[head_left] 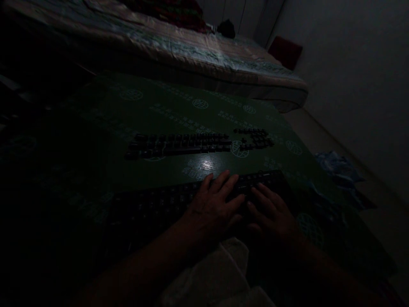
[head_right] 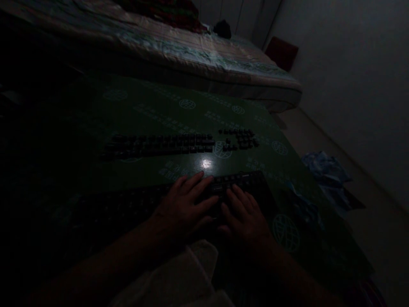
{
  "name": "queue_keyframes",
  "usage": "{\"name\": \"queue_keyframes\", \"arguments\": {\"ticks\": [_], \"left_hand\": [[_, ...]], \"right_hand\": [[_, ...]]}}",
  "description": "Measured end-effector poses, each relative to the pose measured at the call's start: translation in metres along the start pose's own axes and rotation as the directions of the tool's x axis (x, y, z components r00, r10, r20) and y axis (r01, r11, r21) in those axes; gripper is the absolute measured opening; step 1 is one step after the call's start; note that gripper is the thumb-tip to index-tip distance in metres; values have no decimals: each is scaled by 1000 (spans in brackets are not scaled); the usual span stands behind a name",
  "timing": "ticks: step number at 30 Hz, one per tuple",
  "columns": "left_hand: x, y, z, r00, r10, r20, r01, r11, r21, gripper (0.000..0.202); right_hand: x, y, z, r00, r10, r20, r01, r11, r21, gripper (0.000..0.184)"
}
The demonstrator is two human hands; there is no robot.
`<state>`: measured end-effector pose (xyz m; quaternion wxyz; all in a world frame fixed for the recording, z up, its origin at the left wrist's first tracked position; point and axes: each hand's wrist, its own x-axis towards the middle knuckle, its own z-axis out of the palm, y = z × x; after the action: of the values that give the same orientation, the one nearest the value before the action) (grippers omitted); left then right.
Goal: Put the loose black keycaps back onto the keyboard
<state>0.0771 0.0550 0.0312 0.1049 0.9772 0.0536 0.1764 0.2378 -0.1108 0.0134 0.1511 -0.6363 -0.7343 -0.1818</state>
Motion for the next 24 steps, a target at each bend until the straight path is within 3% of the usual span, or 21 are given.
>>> {"name": "queue_keyframes", "arguments": {"ticks": [5,12,18,24], "left_hand": [[4,2,4,999,2,45,-2,1000,1,41],[5,5,4,999,-16,40,16,1000,-18,43],[8,8,2,995,-54,89,60,996,-63,32],[7,9,4,998,-48,46,50,998,-50,32]], "right_hand": [[0,-2,2,1000,-25,12,25,1000,-9,35],[1,-7,0,996,86,-1,-86,996,9,32],[2,-9,0,989,148,-15,-147,988,46,32],[10,-6,1,984,177,31,-177,984,-9,36]]}}
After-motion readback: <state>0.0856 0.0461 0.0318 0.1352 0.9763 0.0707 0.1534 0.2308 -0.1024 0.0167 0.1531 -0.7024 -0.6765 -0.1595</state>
